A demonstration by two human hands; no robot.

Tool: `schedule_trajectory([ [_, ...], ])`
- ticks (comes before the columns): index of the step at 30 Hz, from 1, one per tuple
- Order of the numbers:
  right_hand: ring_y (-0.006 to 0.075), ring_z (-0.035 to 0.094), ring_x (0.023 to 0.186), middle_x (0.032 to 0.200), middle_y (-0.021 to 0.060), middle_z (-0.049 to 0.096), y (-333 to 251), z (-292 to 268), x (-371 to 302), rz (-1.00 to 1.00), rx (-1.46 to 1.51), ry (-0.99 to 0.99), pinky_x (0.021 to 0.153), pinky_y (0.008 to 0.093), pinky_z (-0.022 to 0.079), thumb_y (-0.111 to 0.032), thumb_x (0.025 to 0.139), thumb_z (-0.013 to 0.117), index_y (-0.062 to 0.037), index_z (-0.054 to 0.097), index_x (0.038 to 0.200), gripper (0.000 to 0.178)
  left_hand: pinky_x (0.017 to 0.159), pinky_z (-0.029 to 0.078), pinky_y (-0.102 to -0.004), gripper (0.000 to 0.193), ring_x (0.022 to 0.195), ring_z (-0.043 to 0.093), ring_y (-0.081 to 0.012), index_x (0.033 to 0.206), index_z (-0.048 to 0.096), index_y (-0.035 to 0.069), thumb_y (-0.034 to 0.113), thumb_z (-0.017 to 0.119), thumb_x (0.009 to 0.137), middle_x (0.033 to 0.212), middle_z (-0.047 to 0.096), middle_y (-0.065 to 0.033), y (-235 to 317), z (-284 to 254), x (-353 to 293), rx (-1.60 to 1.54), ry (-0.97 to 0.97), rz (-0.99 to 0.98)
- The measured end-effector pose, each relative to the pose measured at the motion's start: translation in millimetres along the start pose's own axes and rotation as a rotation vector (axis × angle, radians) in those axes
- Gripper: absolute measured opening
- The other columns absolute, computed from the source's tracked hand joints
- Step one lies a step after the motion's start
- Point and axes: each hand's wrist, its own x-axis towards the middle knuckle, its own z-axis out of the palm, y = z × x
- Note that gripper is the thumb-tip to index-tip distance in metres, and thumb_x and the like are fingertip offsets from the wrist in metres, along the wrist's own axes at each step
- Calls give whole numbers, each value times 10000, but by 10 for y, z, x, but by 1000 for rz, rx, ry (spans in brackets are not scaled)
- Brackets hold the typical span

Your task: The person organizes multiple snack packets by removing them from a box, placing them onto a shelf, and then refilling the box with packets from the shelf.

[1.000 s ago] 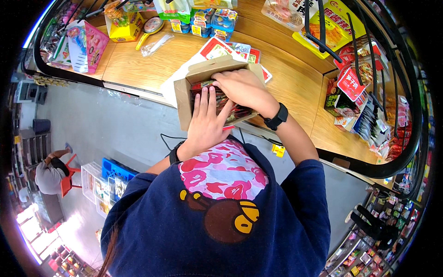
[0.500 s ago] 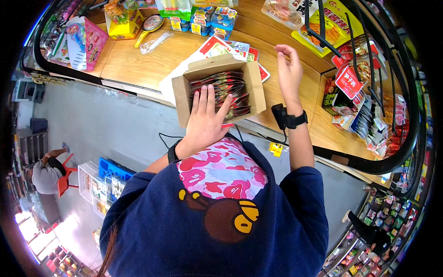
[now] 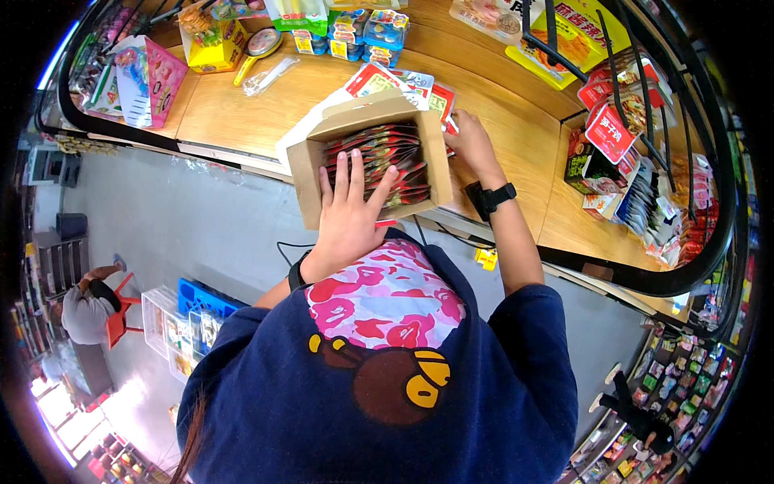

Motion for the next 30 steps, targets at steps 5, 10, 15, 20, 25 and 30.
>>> schedule_trajectory([
  [5, 226, 643, 730, 778, 118, 659, -266, -159, -102, 164, -101, -5, 704, 338, 510, -178, 799, 773, -17, 657, 1114, 372, 1130, 209, -669, 885, 1430, 220, -511, 1506, 405, 253, 302, 799, 714, 1546, 237, -309, -76, -87, -22, 3, -7, -73],
  [10, 167, 606, 699, 745, 71, 635, 24, -316, -147, 149, -51, 40, 667, 310, 493, -114, 807, 738, -42, 681, 1085, 293, 1134, 216, -657, 893, 1427, 232, -506, 1505, 404, 260, 286, 811, 711, 1552, 248, -284, -141, -172, -35, -27, -10, -98],
  [15, 155, 576, 694, 739, 64, 606, 158, -688, -241, 133, -73, 124, 653, 308, 471, -70, 809, 683, -50, 682, 1086, 278, 1131, 232, -651, 873, 1422, 235, -515, 1504, 406, 259, 279, 802, 727, 1551, 249, -287, -226, -194, -3, -16, -20, -89],
  [20, 294, 622, 1001, 1054, 180, 653, 78, -817, -377, -85, -431, 200, 880, 402, 489, -126, 815, 707, -43, 622, 1223, 424, 1125, 236, -655, 847, 1412, 255, -517, 1500, 412, 248, 307, 784, 742, 1541, 263, -300, -209, -201, 26, 3, -15, -77],
  [25, 409, 438, 1302, 1388, 253, 497, -54, -544, -324, -181, -545, 194, 1100, 447, 354, -284, 827, 754, 18, 495, 1364, 669, 1121, 236, -658, 828, 1400, 275, -518, 1495, 420, 233, 328, 771, 751, 1531, 278, -308, -193, -197, 40, 26, -13, -74],
  [30, 425, 403, 1340, 1436, 272, 457, 19, -388, -267, -132, -503, 186, 1134, 446, 328, -363, 843, 751, 56, 462, 1387, 745, 1123, 234, -657, 850, 1407, 264, -513, 1505, 403, 240, 325, 775, 745, 1535, 273, -302, -195, -188, 15, 18, -11, -73],
])
